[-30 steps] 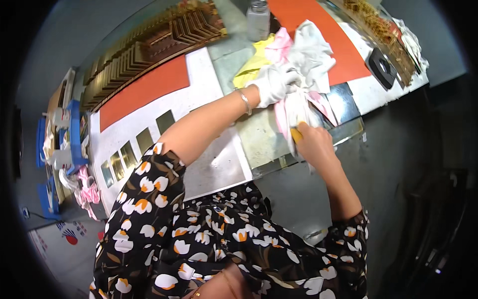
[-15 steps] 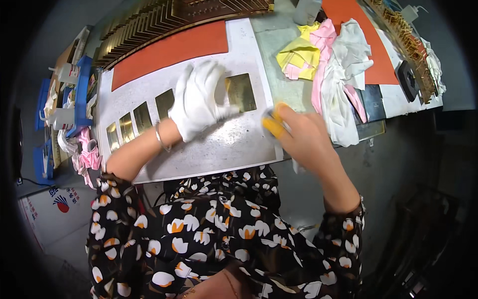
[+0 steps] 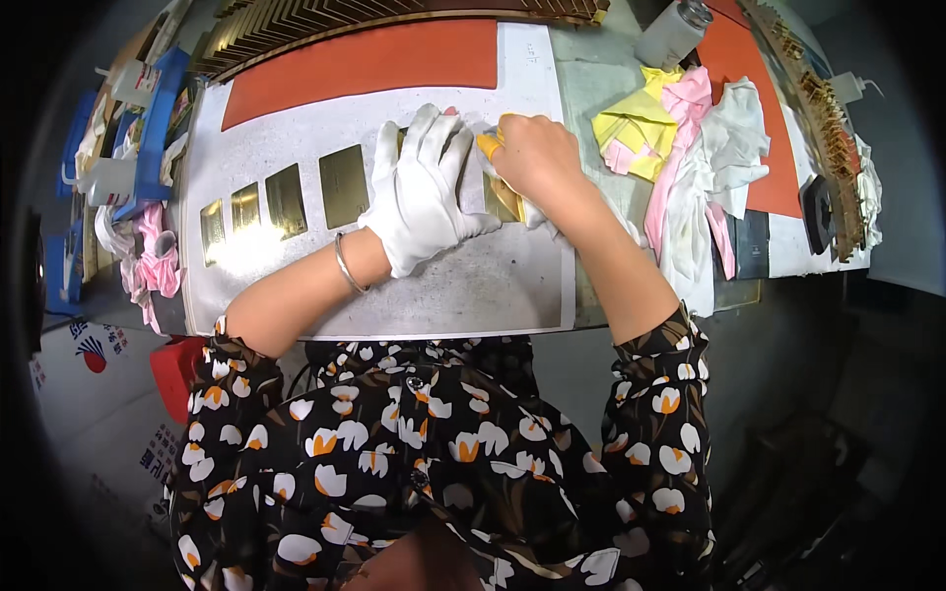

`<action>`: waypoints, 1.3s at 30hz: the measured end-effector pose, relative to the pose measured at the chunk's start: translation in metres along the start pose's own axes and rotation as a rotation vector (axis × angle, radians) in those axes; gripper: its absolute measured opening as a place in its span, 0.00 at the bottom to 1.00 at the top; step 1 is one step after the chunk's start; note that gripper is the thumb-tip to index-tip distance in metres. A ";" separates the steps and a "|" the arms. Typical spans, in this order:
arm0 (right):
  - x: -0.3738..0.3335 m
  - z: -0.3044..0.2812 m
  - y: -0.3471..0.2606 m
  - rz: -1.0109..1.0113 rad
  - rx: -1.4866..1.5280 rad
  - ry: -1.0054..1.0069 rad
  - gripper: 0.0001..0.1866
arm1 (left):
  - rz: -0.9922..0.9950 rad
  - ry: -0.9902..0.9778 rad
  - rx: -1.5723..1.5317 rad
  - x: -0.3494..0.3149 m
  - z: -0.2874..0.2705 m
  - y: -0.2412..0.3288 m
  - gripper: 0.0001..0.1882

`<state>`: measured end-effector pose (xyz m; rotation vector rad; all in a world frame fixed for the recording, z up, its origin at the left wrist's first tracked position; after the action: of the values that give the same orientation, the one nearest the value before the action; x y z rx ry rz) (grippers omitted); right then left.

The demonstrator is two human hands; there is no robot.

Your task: The person cleans several small rectangular metal plates on a workbench. They apply liquid from a bottle onto a yellow sponge and wipe each plate individually, then place the cleaned plates into a stack. The process is repeated for multiple plates throughout the video.

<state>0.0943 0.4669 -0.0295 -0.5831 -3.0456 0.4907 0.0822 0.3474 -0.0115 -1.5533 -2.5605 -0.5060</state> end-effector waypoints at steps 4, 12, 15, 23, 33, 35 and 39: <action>-0.016 0.004 0.000 0.003 0.011 -0.057 0.12 | 0.049 -0.028 0.020 0.002 0.007 0.000 0.45; -0.041 0.008 0.000 0.019 0.006 -0.038 0.17 | 0.159 -0.082 0.041 0.006 0.018 0.002 0.47; -0.053 0.009 -0.001 0.029 0.001 -0.036 0.19 | 0.206 -0.110 0.039 0.008 0.017 0.004 0.52; -0.081 0.013 -0.004 0.047 -0.004 -0.065 0.18 | 0.218 -0.163 0.015 0.007 0.012 -0.009 0.53; -0.106 0.006 -0.010 0.033 0.009 -0.116 0.18 | 0.023 -0.062 0.173 -0.047 -0.034 -0.073 0.48; -0.104 -0.005 -0.023 -0.009 0.006 -0.053 0.17 | 0.010 -0.048 0.161 -0.050 -0.032 -0.076 0.48; -0.074 -0.013 -0.053 -0.062 0.053 -0.002 0.17 | -0.012 -0.013 0.138 -0.049 -0.027 -0.078 0.46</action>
<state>0.1453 0.3973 0.0031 -0.4842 -3.0314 0.5689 0.0346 0.2636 -0.0163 -1.5012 -2.5554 -0.3139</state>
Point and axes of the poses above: each hand's wrist, its own x-axis towards the middle knuckle, its own z-axis out of the palm, y = z × x, the point moved 8 cm from there along x, towards the middle knuckle, and after that the axes turned 2 degrees about z, right-handed, at the moved point
